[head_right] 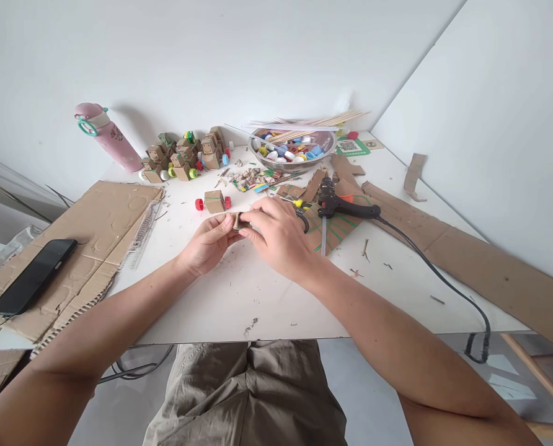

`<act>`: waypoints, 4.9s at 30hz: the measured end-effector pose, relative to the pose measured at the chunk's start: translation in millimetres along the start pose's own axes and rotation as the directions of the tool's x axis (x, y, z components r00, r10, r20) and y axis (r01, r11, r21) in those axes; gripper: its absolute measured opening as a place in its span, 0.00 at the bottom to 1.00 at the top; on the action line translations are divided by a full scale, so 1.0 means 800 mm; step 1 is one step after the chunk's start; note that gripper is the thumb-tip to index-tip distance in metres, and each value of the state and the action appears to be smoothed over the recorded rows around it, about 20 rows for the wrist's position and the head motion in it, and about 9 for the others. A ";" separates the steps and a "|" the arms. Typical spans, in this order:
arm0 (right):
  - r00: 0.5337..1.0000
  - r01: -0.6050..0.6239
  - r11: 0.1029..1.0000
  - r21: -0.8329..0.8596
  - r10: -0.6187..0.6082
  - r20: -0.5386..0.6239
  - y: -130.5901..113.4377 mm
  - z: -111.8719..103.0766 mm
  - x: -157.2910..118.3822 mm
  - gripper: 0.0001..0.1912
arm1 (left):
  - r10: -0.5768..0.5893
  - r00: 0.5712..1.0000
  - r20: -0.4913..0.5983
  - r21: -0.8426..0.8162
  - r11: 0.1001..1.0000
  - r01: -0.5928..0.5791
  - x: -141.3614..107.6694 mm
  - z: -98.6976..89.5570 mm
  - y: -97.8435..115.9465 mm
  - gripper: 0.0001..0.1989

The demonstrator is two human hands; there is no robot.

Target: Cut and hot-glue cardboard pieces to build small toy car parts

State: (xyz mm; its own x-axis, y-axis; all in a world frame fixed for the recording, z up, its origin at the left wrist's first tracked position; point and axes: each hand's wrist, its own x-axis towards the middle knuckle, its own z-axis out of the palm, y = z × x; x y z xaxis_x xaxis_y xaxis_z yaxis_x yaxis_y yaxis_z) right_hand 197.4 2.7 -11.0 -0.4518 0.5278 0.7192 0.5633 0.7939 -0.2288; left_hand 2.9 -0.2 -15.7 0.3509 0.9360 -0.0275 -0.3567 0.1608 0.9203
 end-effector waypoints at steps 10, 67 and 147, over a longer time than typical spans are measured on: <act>0.998 -0.059 0.997 -0.041 0.058 -0.029 -0.011 0.004 -0.002 0.13 | 0.042 0.999 0.000 -0.008 0.999 -0.042 0.003 0.000 -0.001 0.25; 0.724 -0.631 0.506 0.588 0.110 0.681 -0.008 -0.064 0.034 0.41 | 0.203 0.973 -0.107 0.034 0.979 -0.201 0.020 -0.051 0.034 0.25; 0.852 -0.435 0.898 0.063 0.388 0.352 -0.028 -0.022 0.017 0.19 | 0.230 0.960 -0.157 -0.035 0.971 -0.238 0.019 -0.046 0.039 0.10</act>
State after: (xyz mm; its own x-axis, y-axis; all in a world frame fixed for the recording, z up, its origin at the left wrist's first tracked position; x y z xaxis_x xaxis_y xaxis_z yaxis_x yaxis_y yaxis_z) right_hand 190.9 -13.6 15.4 -0.4099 0.8638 0.2930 0.6589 0.5026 -0.5597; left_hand -34.6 30.8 -1.5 0.1188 0.9852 0.1236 -0.4600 -0.0557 0.8862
